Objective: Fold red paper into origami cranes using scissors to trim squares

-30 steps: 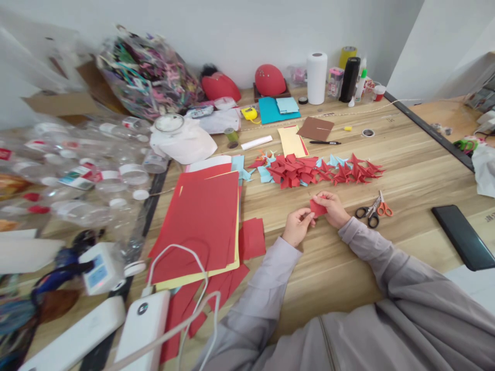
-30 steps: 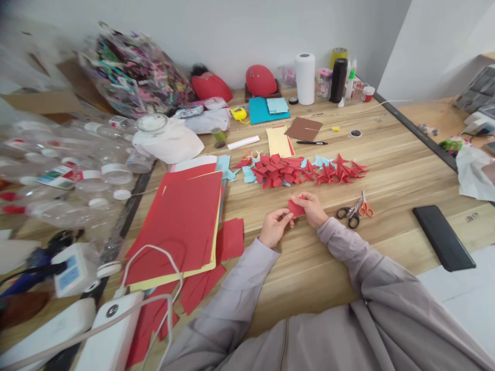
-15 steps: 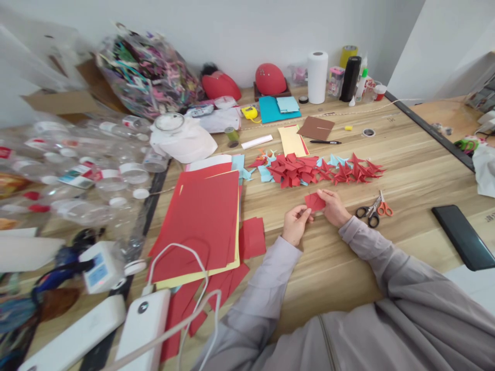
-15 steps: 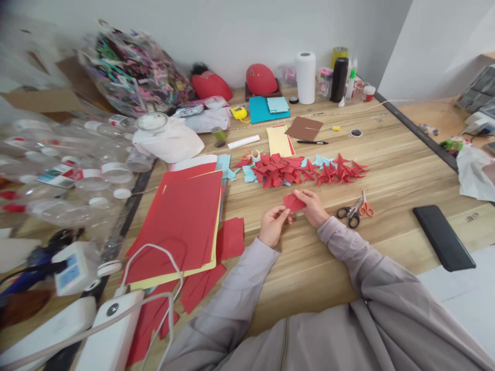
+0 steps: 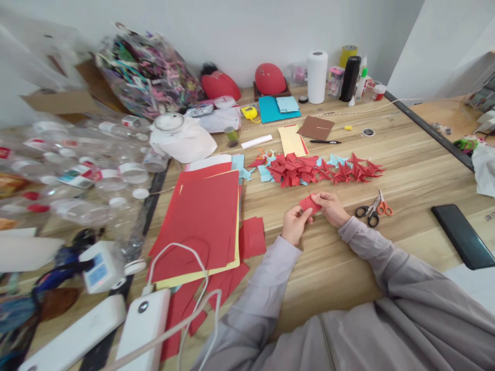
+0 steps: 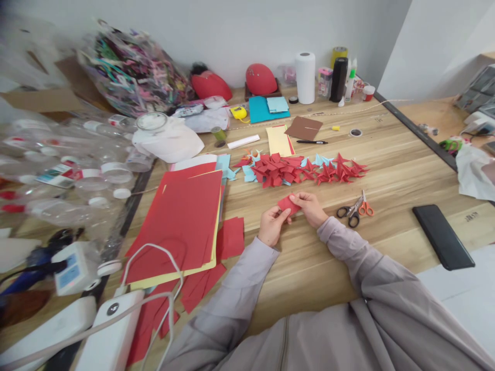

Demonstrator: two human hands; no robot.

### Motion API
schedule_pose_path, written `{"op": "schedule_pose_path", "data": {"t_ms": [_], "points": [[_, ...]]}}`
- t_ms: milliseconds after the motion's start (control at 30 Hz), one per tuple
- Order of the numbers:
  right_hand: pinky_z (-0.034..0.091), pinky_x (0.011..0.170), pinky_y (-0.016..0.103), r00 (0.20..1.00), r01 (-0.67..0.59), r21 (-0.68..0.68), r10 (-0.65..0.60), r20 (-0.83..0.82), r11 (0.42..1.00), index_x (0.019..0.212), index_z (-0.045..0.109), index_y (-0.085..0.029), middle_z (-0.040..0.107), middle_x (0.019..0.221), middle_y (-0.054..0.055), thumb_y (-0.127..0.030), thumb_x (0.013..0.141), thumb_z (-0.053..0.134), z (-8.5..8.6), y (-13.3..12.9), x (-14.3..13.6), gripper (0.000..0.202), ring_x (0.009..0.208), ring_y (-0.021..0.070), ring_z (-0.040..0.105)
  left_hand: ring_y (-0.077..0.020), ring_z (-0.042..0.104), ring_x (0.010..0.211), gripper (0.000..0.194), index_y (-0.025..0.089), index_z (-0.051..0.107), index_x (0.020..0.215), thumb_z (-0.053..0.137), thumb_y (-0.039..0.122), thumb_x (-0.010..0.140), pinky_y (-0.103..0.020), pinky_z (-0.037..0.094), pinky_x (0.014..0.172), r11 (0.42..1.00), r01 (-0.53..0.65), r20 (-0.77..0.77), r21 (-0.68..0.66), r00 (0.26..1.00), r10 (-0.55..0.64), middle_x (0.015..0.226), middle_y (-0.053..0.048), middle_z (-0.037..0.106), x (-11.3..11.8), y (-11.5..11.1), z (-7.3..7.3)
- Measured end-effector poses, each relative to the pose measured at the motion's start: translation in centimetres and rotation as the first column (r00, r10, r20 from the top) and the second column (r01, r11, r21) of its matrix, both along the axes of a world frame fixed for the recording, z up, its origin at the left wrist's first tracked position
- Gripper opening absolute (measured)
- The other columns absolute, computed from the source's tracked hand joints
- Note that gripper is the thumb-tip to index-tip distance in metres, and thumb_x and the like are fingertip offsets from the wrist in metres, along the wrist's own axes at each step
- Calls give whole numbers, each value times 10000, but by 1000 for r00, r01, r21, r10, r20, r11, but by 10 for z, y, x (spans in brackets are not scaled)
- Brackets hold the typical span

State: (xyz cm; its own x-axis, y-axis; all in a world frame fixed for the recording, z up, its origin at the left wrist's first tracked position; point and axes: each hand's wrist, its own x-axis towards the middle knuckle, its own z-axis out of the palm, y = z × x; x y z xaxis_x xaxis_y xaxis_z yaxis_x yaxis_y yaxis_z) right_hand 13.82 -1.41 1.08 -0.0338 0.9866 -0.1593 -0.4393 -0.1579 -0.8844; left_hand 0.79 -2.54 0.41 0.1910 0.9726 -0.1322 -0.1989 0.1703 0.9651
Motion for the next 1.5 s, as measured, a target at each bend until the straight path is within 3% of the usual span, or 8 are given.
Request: {"op": "schedule_pose_path", "data": {"t_ms": [200,433,767,900,1000,1133,1367,1500], "points": [[437,541,244,1000,-20,4,20,-4,1000,641,641,-149,607,547,-9,-515,670,693,4,0,0,371,525,111,546,-88,494,429,280,149,574,614,712,388,658,-221,401,485,1000,10,17,-12,1000,-10,468,22,558,0,1,-4],[364,480,206,974,13,36,-21,226,999,594,576,-153,558,545,-50,-392,553,797,7,-4,-2,329,487,69,467,-90,485,417,306,152,550,551,698,395,665,-220,368,477,987,156,-160,42,976,-148,444,13,551,-2,0,0],[349,453,211,992,29,33,-33,126,999,509,532,-167,530,501,-49,-411,600,768,2,-3,-1,352,457,70,442,-80,452,394,325,161,556,526,707,419,653,-210,323,433,984,179,-143,24,974,-173,426,15,538,-2,-2,8],[397,487,225,998,49,-31,-47,37,998,606,611,-165,578,529,-30,-493,631,728,3,-1,-1,348,484,91,499,-78,465,402,311,155,565,541,719,405,644,-210,362,453,996,84,-72,9,994,-83,432,20,538,0,-2,5],[433,559,230,999,35,-2,-35,-8,999,700,655,-167,636,614,-18,-452,610,759,3,1,0,317,556,99,547,-73,470,405,282,148,589,601,736,388,624,-208,388,452,997,-31,62,-66,997,35,452,33,536,0,0,4],[381,506,211,998,41,36,-43,46,999,610,623,-160,600,551,-37,-401,605,777,1,1,-1,286,494,68,480,-85,532,461,279,131,616,648,764,361,591,-204,414,462,986,-37,171,-161,983,65,525,5,593,1,2,8],[390,481,222,995,-8,24,6,99,1000,559,589,-157,575,509,-36,-397,601,778,2,0,1,308,465,77,485,-125,614,649,381,162,662,855,790,333,540,-241,488,565,977,-137,265,-161,948,177,772,-25,678,1,4,7],[424,527,210,981,-31,78,15,193,996,626,629,-161,602,561,-37,-361,610,776,5,-3,0,249,509,71,509,-123,608,680,355,175,663,859,772,316,552,-235,485,606,974,-188,220,-127,952,212,773,-23,667,-1,7,2]]}}
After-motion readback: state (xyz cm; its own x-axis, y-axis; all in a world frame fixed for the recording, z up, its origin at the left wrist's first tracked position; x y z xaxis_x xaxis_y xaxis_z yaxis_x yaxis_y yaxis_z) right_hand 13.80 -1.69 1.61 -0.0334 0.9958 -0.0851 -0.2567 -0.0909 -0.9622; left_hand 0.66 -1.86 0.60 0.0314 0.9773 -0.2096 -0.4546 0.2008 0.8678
